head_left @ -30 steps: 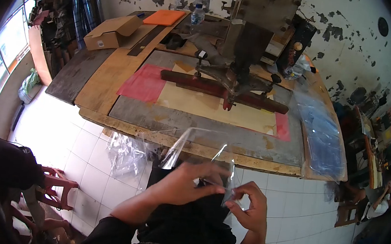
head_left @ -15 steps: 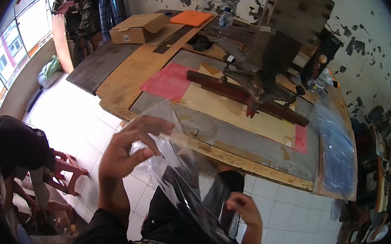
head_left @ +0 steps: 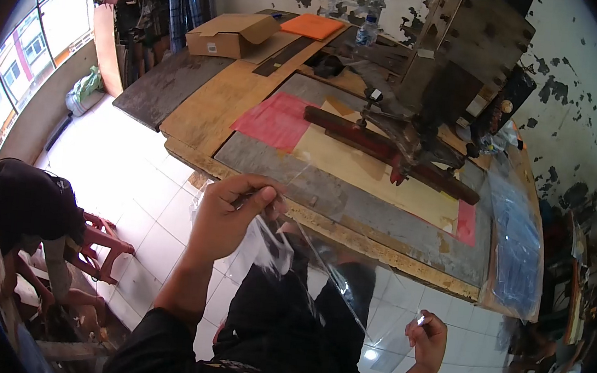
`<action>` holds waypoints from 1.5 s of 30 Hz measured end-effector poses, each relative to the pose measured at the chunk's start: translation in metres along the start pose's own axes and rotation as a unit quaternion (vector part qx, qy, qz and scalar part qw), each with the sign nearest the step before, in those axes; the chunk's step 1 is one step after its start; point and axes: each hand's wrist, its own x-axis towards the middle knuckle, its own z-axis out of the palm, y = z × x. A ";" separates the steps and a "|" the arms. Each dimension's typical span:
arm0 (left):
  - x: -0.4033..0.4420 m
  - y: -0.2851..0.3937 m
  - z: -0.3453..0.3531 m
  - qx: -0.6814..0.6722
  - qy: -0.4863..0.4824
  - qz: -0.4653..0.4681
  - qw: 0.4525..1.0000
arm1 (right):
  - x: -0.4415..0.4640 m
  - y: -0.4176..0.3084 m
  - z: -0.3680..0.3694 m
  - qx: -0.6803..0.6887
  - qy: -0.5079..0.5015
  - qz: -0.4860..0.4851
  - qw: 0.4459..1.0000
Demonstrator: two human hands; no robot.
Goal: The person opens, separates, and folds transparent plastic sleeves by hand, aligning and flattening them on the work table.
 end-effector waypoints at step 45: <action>-0.014 0.006 0.077 0.240 -0.106 0.193 0.945 | 0.085 -0.125 0.149 -0.347 -0.066 -0.264 0.898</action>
